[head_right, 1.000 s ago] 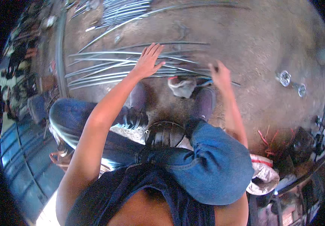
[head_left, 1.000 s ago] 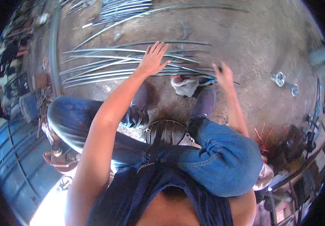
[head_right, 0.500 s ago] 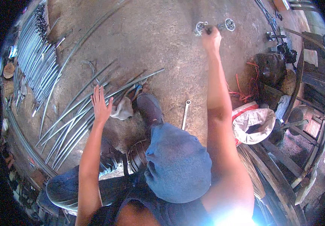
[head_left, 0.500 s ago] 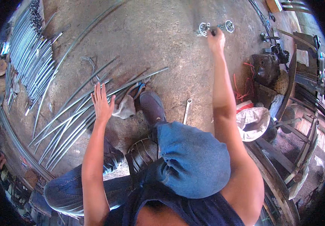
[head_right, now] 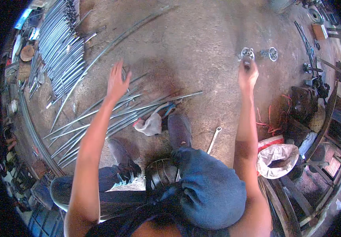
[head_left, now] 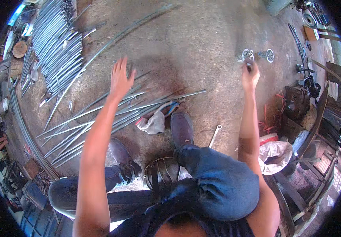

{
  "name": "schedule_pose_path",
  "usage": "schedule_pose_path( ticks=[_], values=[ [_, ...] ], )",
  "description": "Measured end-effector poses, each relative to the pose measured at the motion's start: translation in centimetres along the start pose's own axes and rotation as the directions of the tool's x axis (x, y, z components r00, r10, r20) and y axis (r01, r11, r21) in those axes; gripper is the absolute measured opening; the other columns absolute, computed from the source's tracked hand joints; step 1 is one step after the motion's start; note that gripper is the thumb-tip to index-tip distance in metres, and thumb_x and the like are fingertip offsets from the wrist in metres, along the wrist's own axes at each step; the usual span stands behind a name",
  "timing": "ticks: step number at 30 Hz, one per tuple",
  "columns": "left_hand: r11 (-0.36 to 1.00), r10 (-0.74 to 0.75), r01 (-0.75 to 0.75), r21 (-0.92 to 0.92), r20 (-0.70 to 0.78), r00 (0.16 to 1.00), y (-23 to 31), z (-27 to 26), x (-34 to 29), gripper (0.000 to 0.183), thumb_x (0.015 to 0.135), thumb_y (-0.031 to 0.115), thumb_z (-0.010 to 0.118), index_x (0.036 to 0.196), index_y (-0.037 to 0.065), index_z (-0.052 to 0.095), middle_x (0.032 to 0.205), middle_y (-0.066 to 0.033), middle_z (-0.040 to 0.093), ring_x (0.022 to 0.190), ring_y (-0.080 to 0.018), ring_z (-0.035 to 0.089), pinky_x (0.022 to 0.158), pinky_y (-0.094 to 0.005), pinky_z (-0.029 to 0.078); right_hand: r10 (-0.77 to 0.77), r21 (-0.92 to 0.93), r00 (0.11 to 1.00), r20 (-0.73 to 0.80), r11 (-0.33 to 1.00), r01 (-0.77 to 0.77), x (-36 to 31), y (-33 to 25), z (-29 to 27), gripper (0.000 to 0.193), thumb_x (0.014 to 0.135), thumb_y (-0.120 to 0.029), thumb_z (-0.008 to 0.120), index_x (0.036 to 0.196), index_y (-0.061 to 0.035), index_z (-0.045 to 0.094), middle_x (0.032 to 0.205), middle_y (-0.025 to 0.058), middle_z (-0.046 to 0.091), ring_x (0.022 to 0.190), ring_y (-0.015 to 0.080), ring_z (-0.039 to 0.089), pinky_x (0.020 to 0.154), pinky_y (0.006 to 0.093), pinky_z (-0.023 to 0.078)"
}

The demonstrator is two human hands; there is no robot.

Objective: Assembling metal rods with nuts and washers and using a wrench to tighten or bend components.

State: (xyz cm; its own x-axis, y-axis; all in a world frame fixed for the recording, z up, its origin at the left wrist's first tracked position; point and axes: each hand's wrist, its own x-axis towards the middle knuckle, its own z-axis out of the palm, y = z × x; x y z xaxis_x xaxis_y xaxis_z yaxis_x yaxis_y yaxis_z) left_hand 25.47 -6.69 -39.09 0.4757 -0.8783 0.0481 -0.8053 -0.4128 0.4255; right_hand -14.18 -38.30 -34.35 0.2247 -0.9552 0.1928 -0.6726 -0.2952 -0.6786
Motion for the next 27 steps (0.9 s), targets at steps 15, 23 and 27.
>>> schedule_pose_path(
  ticks=[15,23,27],
  values=[
    [0.945,0.078,-0.071,0.319,-0.01,0.997,-6.9,2.2,19.3,0.03,0.092,0.031,0.062,0.106,0.004,0.067,0.133,-0.0166,0.047,0.119,-0.0378,0.053,0.089,-0.0505,0.053,0.45,-0.413,0.813,0.37,0.863,-0.29,-25.7,4.5,-2.4,0.043,0.077,-0.018,0.073,0.112,0.0012,0.057,0.104,0.0227,0.06,0.1,0.0399,0.058,0.088,0.0456,0.048],
    [0.946,0.317,-0.318,0.069,0.02,0.948,1.8,-4.8,11.8,0.028,0.089,0.028,0.067,0.094,0.0,0.068,0.125,-0.016,0.052,0.098,-0.0372,0.063,0.08,-0.0452,0.053,0.631,-0.395,0.737,0.242,0.758,-0.518,-32.5,4.5,-4.7,0.043,0.076,-0.02,0.075,0.106,0.0014,0.054,0.097,0.0225,0.062,0.089,0.0388,0.062,0.079,0.047,0.049],
    [0.867,0.482,-0.471,-0.161,0.035,0.875,8.9,-13.0,3.9,0.021,0.085,0.019,0.073,0.087,-0.001,0.069,0.112,-0.0147,0.053,0.077,-0.0293,0.062,0.069,-0.0392,0.05,0.503,-0.38,0.851,0.153,0.825,-0.419,-36.9,7.4,-2.7,0.024,0.08,-0.015,0.069,0.092,0.001,0.055,0.083,0.0237,0.061,0.079,0.0433,0.06,0.073,0.0486,0.049]
  ],
)
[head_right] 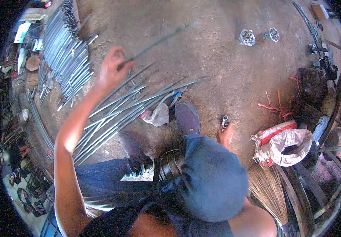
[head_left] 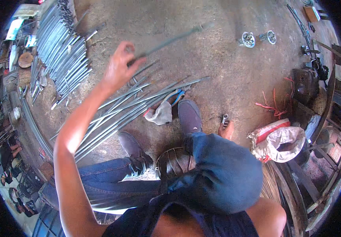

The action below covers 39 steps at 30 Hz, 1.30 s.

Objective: Assembling metal rods with nuts and washers and using a wrench to tighten or bend components.

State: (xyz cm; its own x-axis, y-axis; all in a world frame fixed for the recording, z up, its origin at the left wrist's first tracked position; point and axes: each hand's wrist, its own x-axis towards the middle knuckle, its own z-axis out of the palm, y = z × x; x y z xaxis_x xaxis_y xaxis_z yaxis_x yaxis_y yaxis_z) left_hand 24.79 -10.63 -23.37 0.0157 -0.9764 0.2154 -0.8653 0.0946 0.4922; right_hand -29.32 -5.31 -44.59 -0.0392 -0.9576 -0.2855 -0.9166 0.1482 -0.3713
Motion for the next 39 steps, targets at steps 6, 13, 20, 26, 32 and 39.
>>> schedule_pose_path(
  ticks=[6,13,20,26,32,39],
  values=[
    [0.966,-0.146,0.147,-0.214,0.018,0.989,13.5,-10.5,-3.8,0.015,0.081,0.008,0.075,0.081,-0.001,0.064,0.102,-0.0097,0.05,0.074,-0.0188,0.057,0.066,-0.0306,0.046,-0.11,0.288,0.988,-0.107,0.948,0.137,0.8,2.1,2.7,0.022,0.082,-0.014,0.066,0.092,0.0016,0.055,0.082,0.0238,0.06,0.079,0.0441,0.059,0.075,0.0495,0.048],
    [0.987,0.021,-0.036,-0.159,-0.1,0.995,27.4,-17.6,-4.1,0.016,0.083,0.017,0.074,0.082,0.002,0.07,0.105,-0.0094,0.054,0.087,-0.0216,0.059,0.07,-0.0322,0.046,-0.316,0.205,0.949,-0.016,0.927,0.313,1.0,-0.9,0.3,0.029,0.085,-0.017,0.064,0.106,0.0024,0.056,0.091,0.0228,0.062,0.085,0.045,0.059,0.081,0.0497,0.048],
    [0.904,0.279,-0.269,-0.332,-0.018,0.96,36.7,-12.6,-7.7,0.03,0.082,0.023,0.076,0.071,-0.002,0.063,0.11,-0.0133,0.059,0.069,-0.0311,0.064,0.062,-0.0387,0.051,-0.051,0.876,0.9,0.433,0.259,-0.407,-1.1,-3.8,-7.5,0.031,0.093,-0.022,0.062,0.12,-0.0067,0.057,0.096,0.0111,0.064,0.075,0.0267,0.065,0.063,0.0381,0.054],
    [0.884,0.413,-0.404,-0.237,-0.013,0.911,37.5,-8.7,-8.5,0.024,0.077,0.013,0.079,0.074,0.001,0.059,0.116,-0.0153,0.058,0.072,-0.0282,0.064,0.065,-0.0364,0.052,-0.169,0.681,0.73,0.663,-0.271,-0.681,-4.7,-3.0,-19.7,0.022,0.1,-0.026,0.052,0.117,-0.011,0.052,0.073,0.0015,0.045,0.055,0.0112,0.043,0.042,0.0242,0.031],
    [0.893,0.376,-0.381,-0.242,-0.067,0.924,41.8,-7.6,-6.5,0.022,0.078,0.012,0.078,0.088,0.002,0.06,0.113,-0.0126,0.058,0.073,-0.0274,0.065,0.066,-0.0373,0.053,0.099,0.908,0.965,0.245,0.325,-0.264,-12.8,-3.9,-36.4,0.041,0.098,-0.042,0.055,0.131,-0.0183,0.056,0.074,-0.0044,0.046,0.053,0.004,0.041,0.044,0.02,0.03],
    [0.858,0.486,-0.506,-0.087,-0.181,0.855,48.2,-5.5,-3.7,0.024,0.083,0.017,0.074,0.091,0.001,0.058,0.107,-0.0116,0.061,0.072,-0.0302,0.067,0.059,-0.0371,0.053,-0.157,0.802,0.975,-0.155,0.557,0.217,-21.1,-8.0,-47.8,0.04,0.104,-0.018,0.046,0.138,0.0035,0.049,0.065,-0.0055,0.039,0.049,0.0011,0.034,0.04,0.0184,0.024]
  ],
)
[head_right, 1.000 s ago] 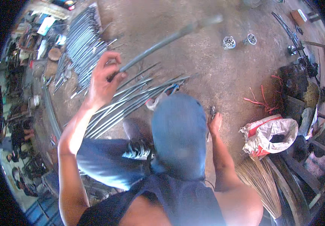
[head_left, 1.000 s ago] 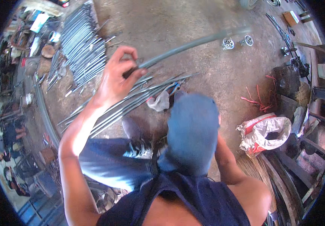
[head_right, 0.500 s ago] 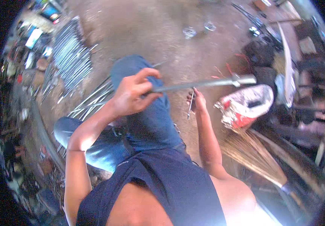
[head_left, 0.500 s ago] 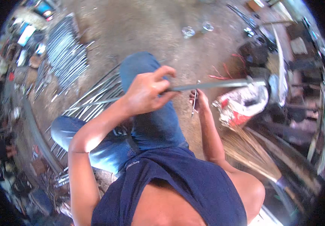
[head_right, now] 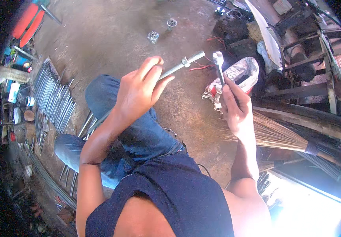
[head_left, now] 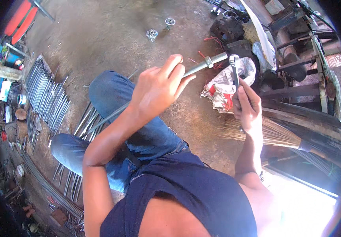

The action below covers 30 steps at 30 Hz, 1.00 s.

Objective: Assembling metal rods with nuts and washers and using a wrench to tighten or bend components.

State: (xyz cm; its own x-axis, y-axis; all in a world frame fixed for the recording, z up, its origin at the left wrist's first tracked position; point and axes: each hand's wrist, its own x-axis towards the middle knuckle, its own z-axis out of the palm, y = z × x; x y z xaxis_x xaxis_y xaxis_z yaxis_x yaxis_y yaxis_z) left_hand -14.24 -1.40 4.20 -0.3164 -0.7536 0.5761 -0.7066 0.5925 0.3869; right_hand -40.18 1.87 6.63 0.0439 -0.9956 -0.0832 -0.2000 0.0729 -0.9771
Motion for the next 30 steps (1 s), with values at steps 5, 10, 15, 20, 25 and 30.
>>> schedule_pose_path(
  ticks=[5,10,15,20,25,30],
  values=[
    [0.999,0.005,-0.005,-0.036,-0.014,1.0,0.6,0.9,1.2,0.027,0.084,0.02,0.074,0.084,0.001,0.054,0.108,-0.0115,0.061,0.066,-0.0299,0.065,0.055,-0.0381,0.053,-0.088,-0.198,0.996,-0.008,0.977,0.084,-0.6,-2.7,0.4,0.039,0.104,-0.014,0.047,0.137,0.0059,0.049,0.065,-0.0065,0.042,0.052,0.0,0.034,0.044,0.0171,0.025],
    [0.999,-0.01,0.011,-0.036,0.018,1.0,0.5,0.9,1.1,0.028,0.086,0.023,0.072,0.084,0.001,0.054,0.108,-0.0114,0.06,0.065,-0.0296,0.066,0.054,-0.039,0.053,-0.24,-0.366,0.968,0.079,0.896,0.252,0.3,-3.1,1.4,0.033,0.099,-0.008,0.052,0.13,0.0028,0.058,0.081,0.0038,0.064,0.073,0.0053,0.053,0.068,0.0214,0.044],
    [1.0,0.014,-0.014,-0.017,0.002,1.0,0.4,1.0,1.1,0.032,0.09,0.032,0.065,0.081,0.002,0.059,0.105,-0.0109,0.058,0.059,-0.027,0.066,0.053,-0.0369,0.054,-0.307,-0.461,0.947,0.1,0.829,0.317,-0.5,-3.5,2.1,0.034,0.097,-0.004,0.054,0.13,0.0019,0.059,0.093,0.0164,0.071,0.084,0.0114,0.064,0.078,0.0256,0.049],
    [0.998,-0.003,0.006,-0.067,0.051,0.999,0.2,0.8,1.1,0.035,0.091,0.032,0.065,0.079,0.0,0.059,0.102,-0.012,0.058,0.062,-0.0308,0.065,0.054,-0.0404,0.054,-0.434,-0.56,0.89,0.137,0.708,0.431,-0.5,-3.5,2.3,0.036,0.096,-0.003,0.055,0.131,0.0015,0.058,0.085,0.0177,0.069,0.077,0.0154,0.067,0.072,0.0273,0.05],
    [0.941,-0.021,0.067,-0.332,0.142,0.99,0.1,0.0,1.4,0.03,0.09,0.023,0.067,0.085,-0.005,0.059,0.096,-0.0155,0.061,0.076,-0.0348,0.063,0.067,-0.0405,0.049,-0.396,-0.608,0.9,0.18,0.675,0.418,-0.5,-4.1,1.8,0.038,0.094,-0.002,0.056,0.132,0.0013,0.057,0.077,0.0173,0.066,0.069,0.0161,0.065,0.066,0.0289,0.049],
    [0.903,-0.009,0.078,-0.422,0.163,0.987,-0.1,0.0,1.4,0.031,0.091,0.023,0.066,0.09,-0.008,0.061,0.093,-0.0166,0.059,0.075,-0.0332,0.061,0.068,-0.0394,0.047,-0.385,-0.573,0.903,0.188,0.704,0.419,-0.4,-3.1,1.1,0.04,0.093,-0.002,0.058,0.132,-0.0003,0.057,0.079,0.0183,0.066,0.07,0.0181,0.066,0.066,0.0294,0.05]
  ],
)
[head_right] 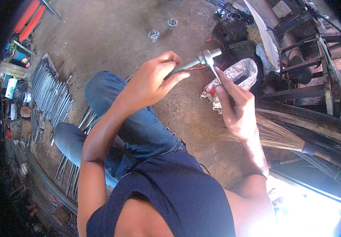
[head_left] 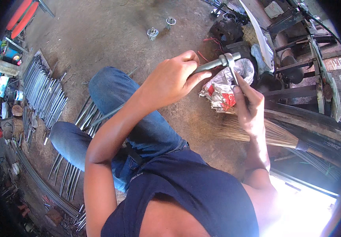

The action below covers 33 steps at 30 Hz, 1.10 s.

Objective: Assembling metal rods with nuts and washers and using a wrench to tighten or bend components.

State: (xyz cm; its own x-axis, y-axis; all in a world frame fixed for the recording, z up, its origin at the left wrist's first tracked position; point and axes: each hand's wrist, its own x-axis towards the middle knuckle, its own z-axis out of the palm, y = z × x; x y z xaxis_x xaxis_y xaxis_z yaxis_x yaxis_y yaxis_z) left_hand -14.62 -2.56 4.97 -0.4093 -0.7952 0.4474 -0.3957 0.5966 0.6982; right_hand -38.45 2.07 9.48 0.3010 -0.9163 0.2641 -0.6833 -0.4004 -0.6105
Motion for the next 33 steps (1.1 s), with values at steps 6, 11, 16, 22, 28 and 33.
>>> schedule_pose_path(
  ticks=[6,11,16,22,28,33],
  values=[
    [0.998,0.012,-0.011,-0.055,0.016,1.0,-0.7,0.4,0.1,0.031,0.092,0.023,0.065,0.091,-0.007,0.06,0.089,-0.0169,0.058,0.074,-0.0334,0.06,0.067,-0.0392,0.046,-0.064,-0.1,0.997,-0.045,0.993,0.059,0.6,-0.1,0.3,0.039,0.094,-0.004,0.059,0.133,-0.0029,0.058,0.089,0.0201,0.068,0.077,0.0237,0.07,0.071,0.0327,0.053],
    [0.999,0.02,-0.02,-0.045,-0.018,1.0,-0.6,0.8,0.1,0.029,0.091,0.023,0.066,0.09,-0.006,0.06,0.088,-0.0163,0.058,0.074,-0.0349,0.059,0.067,-0.04,0.046,-0.062,-0.14,0.998,-0.012,0.988,0.06,0.7,0.4,0.0,0.04,0.094,-0.004,0.059,0.134,-0.0035,0.058,0.086,0.019,0.068,0.075,0.0223,0.069,0.07,0.032,0.052],
    [0.993,-0.053,0.058,0.107,-0.045,0.998,0.4,0.5,0.0,0.027,0.089,0.022,0.068,0.089,-0.004,0.06,0.09,-0.0146,0.057,0.074,-0.0357,0.06,0.068,-0.0411,0.047,-0.034,-0.126,0.999,0.035,0.991,0.038,1.4,1.1,-0.5,0.039,0.094,-0.005,0.059,0.132,-0.0032,0.059,0.079,0.0163,0.065,0.068,0.0186,0.064,0.066,0.0305,0.05],
    [0.998,0.006,-0.006,0.059,0.001,1.0,-0.3,-0.2,0.6,0.028,0.09,0.021,0.067,0.089,-0.006,0.06,0.091,-0.0145,0.057,0.077,-0.0341,0.06,0.069,-0.0394,0.047,-0.055,-0.002,0.995,0.084,0.998,0.055,2.2,2.0,-0.6,0.036,0.093,-0.004,0.059,0.13,-0.0012,0.061,0.073,0.0128,0.062,0.064,0.0126,0.059,0.063,0.0283,0.048],
    [0.997,0.08,-0.079,-0.025,0.03,0.996,-1.1,-0.1,1.0,0.028,0.092,0.02,0.064,0.086,-0.007,0.061,0.093,-0.0151,0.059,0.081,-0.0329,0.06,0.071,-0.0398,0.047,-0.04,-0.082,0.996,0.078,0.996,0.047,2.3,0.6,-0.7,0.035,0.094,-0.007,0.059,0.129,0.0011,0.061,0.079,0.0152,0.066,0.067,0.0162,0.064,0.066,0.0297,0.05],
    [0.988,0.101,-0.094,-0.123,0.057,0.993,-1.5,-0.2,0.4,0.027,0.092,0.019,0.063,0.084,-0.007,0.062,0.092,-0.0157,0.059,0.079,-0.0323,0.059,0.071,-0.0398,0.046,-0.122,0.001,0.992,0.038,0.993,0.122,1.9,2.7,0.8,0.03,0.086,-0.01,0.069,0.111,0.0061,0.065,0.08,0.0171,0.068,0.068,0.0209,0.068,0.063,0.0303,0.051]
  ],
)
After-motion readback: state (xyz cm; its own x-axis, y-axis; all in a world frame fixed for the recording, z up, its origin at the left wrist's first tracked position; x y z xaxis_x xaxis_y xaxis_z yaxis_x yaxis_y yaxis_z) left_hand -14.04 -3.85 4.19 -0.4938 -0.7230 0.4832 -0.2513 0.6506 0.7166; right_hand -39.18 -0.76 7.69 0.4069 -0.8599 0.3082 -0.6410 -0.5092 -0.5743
